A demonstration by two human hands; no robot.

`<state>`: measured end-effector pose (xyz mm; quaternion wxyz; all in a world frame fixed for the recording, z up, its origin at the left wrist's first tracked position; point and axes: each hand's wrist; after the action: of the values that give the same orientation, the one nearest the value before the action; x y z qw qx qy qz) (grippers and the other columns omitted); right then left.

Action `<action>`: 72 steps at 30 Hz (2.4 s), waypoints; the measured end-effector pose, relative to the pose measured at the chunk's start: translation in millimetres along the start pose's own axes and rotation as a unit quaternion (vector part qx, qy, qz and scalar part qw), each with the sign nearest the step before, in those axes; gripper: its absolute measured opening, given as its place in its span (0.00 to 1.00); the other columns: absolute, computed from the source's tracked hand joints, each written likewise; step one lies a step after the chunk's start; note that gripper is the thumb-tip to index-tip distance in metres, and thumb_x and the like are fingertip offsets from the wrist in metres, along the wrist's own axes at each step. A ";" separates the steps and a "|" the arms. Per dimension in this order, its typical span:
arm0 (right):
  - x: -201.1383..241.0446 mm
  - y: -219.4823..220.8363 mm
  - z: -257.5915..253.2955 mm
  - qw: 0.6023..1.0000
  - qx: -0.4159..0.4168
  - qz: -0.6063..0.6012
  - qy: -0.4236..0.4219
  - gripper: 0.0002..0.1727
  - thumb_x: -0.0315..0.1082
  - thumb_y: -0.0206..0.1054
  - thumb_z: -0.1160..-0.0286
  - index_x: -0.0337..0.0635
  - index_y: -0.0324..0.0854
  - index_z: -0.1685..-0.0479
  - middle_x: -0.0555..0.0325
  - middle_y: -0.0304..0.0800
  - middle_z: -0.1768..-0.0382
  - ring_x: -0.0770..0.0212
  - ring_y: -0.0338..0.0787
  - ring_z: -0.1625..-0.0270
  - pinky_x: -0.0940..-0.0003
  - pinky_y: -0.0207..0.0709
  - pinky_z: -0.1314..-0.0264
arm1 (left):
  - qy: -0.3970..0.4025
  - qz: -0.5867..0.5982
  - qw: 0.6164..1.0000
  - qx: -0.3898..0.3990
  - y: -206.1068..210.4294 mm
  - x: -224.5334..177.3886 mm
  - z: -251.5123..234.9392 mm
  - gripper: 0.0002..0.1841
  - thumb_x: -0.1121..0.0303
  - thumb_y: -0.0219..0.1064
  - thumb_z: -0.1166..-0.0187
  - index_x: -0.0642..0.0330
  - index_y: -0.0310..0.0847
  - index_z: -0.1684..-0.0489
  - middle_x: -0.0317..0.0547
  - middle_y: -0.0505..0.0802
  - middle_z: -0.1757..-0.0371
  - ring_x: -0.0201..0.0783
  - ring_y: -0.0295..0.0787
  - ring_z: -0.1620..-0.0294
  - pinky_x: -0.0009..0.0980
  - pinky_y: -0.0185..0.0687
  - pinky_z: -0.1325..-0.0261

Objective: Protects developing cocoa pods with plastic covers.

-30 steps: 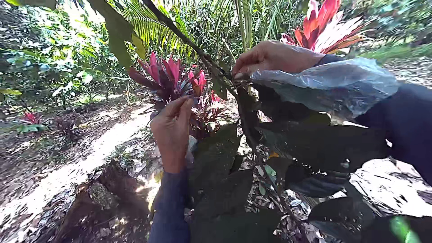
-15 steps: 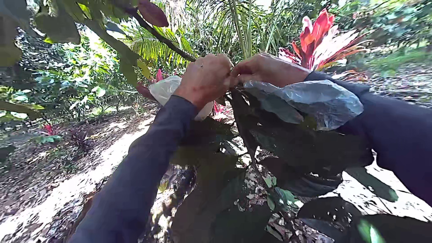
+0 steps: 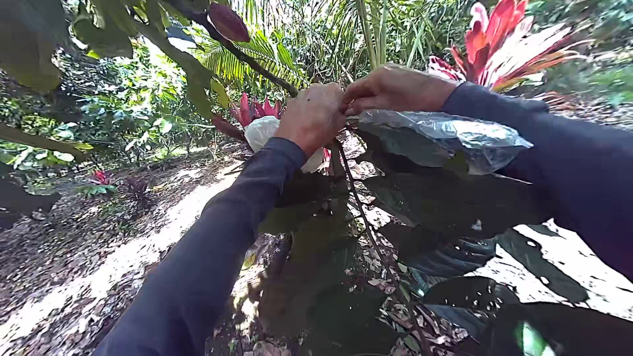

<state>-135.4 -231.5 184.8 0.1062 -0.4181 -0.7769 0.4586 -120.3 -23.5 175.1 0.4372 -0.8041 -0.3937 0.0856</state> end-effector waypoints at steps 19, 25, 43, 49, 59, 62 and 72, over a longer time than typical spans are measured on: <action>20.2 32.2 -7.2 0.993 0.011 -0.093 0.076 0.11 0.33 0.69 0.20 0.50 0.92 0.44 0.52 0.96 0.55 0.50 0.94 0.51 0.42 0.82 0.41 | 0.013 0.458 0.807 -0.372 41.8 25.8 126.3 0.16 0.75 0.65 0.19 0.59 0.80 0.34 0.45 0.91 0.61 0.37 0.86 0.75 0.33 0.87 0.75; 11.9 53.6 -15.2 0.997 -0.019 -0.048 0.063 0.10 0.31 0.66 0.19 0.41 0.90 0.47 0.44 0.95 0.57 0.41 0.94 0.52 0.33 0.80 0.44 | 0.126 0.483 0.784 -0.369 -19.1 31.8 45.3 0.17 0.80 0.61 0.18 0.70 0.74 0.33 0.51 0.91 0.62 0.39 0.88 0.75 0.34 0.89 0.74; -19.4 56.9 -33.5 0.995 0.046 -0.078 0.048 0.14 0.35 0.61 0.12 0.43 0.88 0.38 0.48 0.95 0.48 0.50 0.94 0.45 0.42 0.82 0.34 | -0.163 0.161 0.962 -0.149 82.9 115.2 122.0 0.11 0.60 0.66 0.15 0.55 0.92 0.50 0.52 0.95 0.57 0.53 0.93 0.56 0.63 0.85 0.50; 5.0 66.4 -29.8 0.989 0.037 -0.122 0.081 0.12 0.36 0.64 0.14 0.45 0.90 0.42 0.52 0.96 0.55 0.56 0.94 0.52 0.47 0.85 0.42 | -0.102 0.507 0.836 -0.186 95.1 107.3 63.3 0.13 0.64 0.69 0.17 0.60 0.90 0.43 0.44 0.95 0.62 0.32 0.87 0.73 0.32 0.86 0.67; 21.0 78.6 -17.4 0.986 0.024 -0.138 0.094 0.12 0.37 0.65 0.15 0.48 0.89 0.40 0.56 0.96 0.54 0.60 0.94 0.53 0.51 0.85 0.42 | -0.118 0.559 0.785 -0.239 110.1 91.1 72.8 0.11 0.62 0.74 0.21 0.52 0.89 0.45 0.41 0.91 0.68 0.31 0.79 0.81 0.26 0.76 0.79; 21.8 81.2 -17.1 0.990 0.016 -0.122 0.067 0.13 0.36 0.65 0.15 0.47 0.89 0.40 0.55 0.95 0.55 0.59 0.93 0.54 0.50 0.84 0.43 | -0.116 0.549 0.788 -0.253 116.0 89.9 82.5 0.12 0.61 0.74 0.21 0.49 0.88 0.42 0.41 0.92 0.65 0.34 0.83 0.79 0.30 0.80 0.79; 34.4 89.0 -13.1 0.985 0.010 -0.153 0.081 0.11 0.37 0.65 0.15 0.47 0.88 0.43 0.56 0.93 0.64 0.62 0.90 0.63 0.54 0.85 0.54 | -0.071 0.582 0.715 -0.379 137.5 67.2 81.1 0.11 0.66 0.73 0.20 0.51 0.88 0.42 0.39 0.91 0.59 0.31 0.84 0.72 0.27 0.85 0.71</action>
<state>-100.6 -177.2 113.2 0.2414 -0.3290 -0.8160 0.4094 -37.2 33.2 34.1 -0.0701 -0.9643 0.1231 0.2237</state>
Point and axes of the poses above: each hand's wrist, its own z-axis away from the middle knuckle, its own y-axis out of the palm, x = y × z
